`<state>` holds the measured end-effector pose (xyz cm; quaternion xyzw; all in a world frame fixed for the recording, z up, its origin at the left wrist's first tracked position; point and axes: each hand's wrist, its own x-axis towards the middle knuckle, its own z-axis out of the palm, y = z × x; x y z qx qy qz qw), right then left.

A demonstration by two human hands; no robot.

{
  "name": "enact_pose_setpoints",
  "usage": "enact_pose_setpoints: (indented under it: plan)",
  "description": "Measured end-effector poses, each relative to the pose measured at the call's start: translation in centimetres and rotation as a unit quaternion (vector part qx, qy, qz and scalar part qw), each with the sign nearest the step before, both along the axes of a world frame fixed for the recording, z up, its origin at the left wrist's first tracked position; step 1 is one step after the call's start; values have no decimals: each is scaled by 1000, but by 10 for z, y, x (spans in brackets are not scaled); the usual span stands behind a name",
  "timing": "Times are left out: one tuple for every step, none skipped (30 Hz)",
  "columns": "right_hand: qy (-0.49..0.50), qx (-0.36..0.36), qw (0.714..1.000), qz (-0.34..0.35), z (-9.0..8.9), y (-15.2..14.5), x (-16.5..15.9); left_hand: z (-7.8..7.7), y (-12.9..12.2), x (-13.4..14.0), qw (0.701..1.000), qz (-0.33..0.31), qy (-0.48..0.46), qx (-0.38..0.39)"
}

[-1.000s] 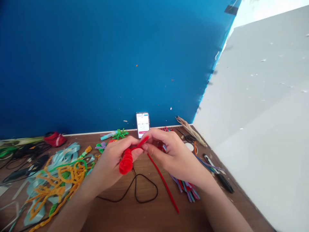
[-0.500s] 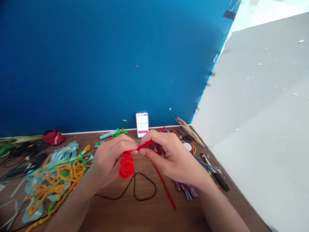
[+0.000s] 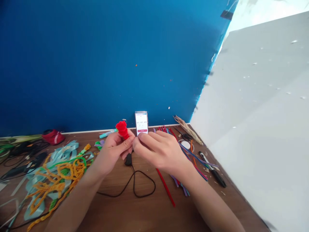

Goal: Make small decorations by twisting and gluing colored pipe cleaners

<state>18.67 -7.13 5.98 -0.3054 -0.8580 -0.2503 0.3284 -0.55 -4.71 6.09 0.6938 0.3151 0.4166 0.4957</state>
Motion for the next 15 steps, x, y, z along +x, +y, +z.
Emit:
enact_pose_setpoints:
  plan:
    - [18,-6,1000,4,-1,1,0,0,1,1,1000,-2,-12,-6]
    - [45,-23,999,16,-1,3,0,-1,2,1,1000,3,-14,1]
    - [83,-51,995,33,-1,4,0,-1,3,1,1000,14,-8,17]
    - [129,-92,986,53,1,5,0,-2,3,1,999,32,7,41]
    - [177,-142,971,71,2,6,0,-2,3,0,995,55,29,78]
    - [224,-199,950,85,5,6,0,-2,3,-2,987,80,56,127]
    - [267,-259,924,93,7,7,0,-2,3,-4,974,103,82,186]
    - [302,-315,894,101,10,7,1,-2,4,-5,955,120,106,248]
    - [326,-367,865,108,12,7,1,-2,5,-7,935,127,126,307]
    - [340,-412,837,116,14,6,2,-3,7,-8,914,127,140,359]
    - [347,-449,814,124,16,6,2,-3,8,-10,897,121,151,398]
    - [348,-474,799,130,17,7,2,-3,10,-10,883,115,160,426]
    - [343,-488,791,133,18,7,3,-4,12,-11,873,111,168,445]
    - [337,-495,790,131,18,7,3,-4,14,-11,865,109,178,457]
    - [332,-495,793,127,17,8,3,-5,16,-11,859,109,186,465]
